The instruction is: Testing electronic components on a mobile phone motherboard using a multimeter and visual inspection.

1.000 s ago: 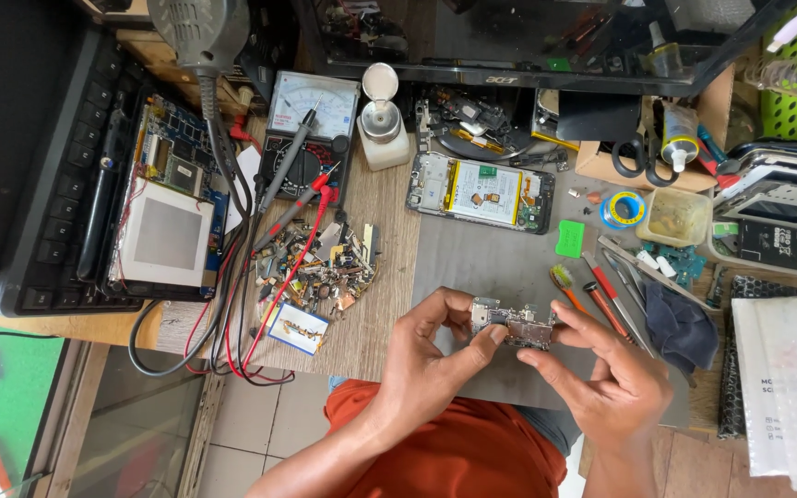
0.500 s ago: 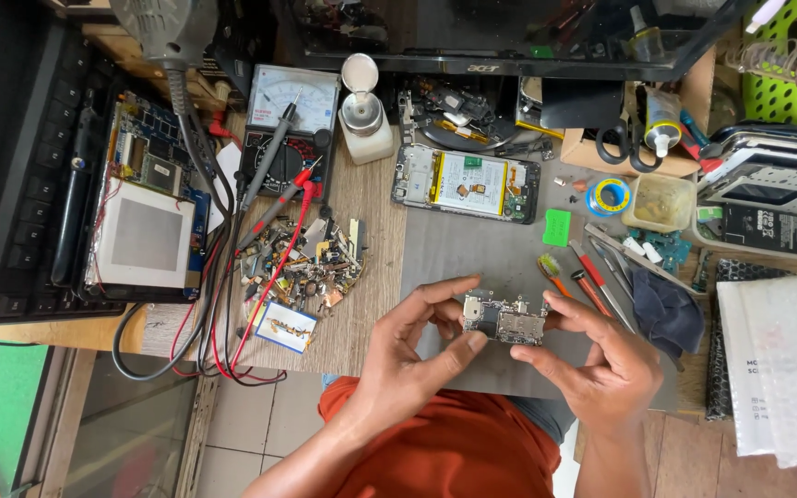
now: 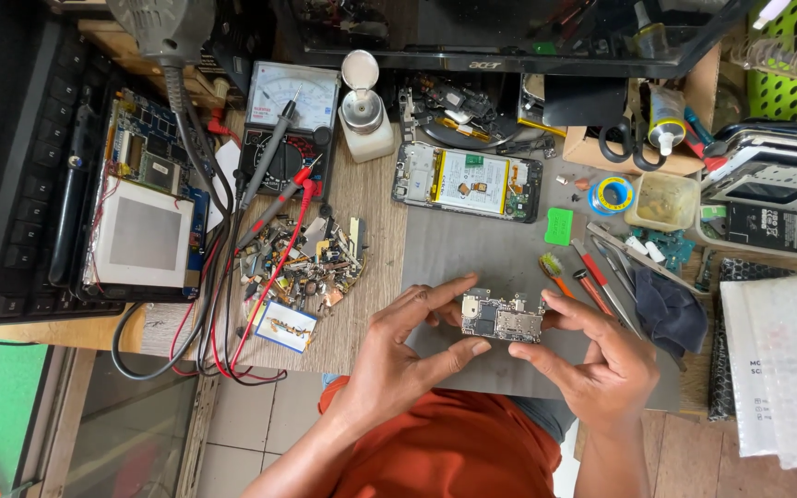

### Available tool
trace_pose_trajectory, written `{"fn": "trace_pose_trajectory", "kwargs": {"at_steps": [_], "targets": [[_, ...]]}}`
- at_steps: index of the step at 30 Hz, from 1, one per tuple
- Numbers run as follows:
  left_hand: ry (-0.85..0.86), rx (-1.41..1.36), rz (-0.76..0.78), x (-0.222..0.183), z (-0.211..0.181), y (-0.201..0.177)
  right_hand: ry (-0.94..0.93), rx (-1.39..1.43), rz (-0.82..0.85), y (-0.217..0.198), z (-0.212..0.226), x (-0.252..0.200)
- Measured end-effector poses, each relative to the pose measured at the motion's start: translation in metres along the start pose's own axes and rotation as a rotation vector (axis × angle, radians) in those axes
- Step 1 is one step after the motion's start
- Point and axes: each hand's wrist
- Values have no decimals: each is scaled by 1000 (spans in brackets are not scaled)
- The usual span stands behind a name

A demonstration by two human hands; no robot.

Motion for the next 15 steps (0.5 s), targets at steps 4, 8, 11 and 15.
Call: {"fn": "trace_pose_trajectory", "kwargs": {"at_steps": [4, 8, 11, 15], "targets": [[34, 61, -28, 0, 0, -2, -41, -28, 53, -3, -4, 1], [42, 106, -37, 2, 3, -4, -56, -44, 123, -5, 5, 10], [50, 111, -28, 3, 2, -6, -77, -33, 104, -4, 1, 7], [33, 125, -21, 2, 3, -5, -62, -38, 95, -3, -2, 5]]}}
Point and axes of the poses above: each hand's wrist, its own x-axis towards the middle knuckle, its own y-axis out of the palm, z = x × y, and after that the axes turned 5 degrees about -y, right-handed
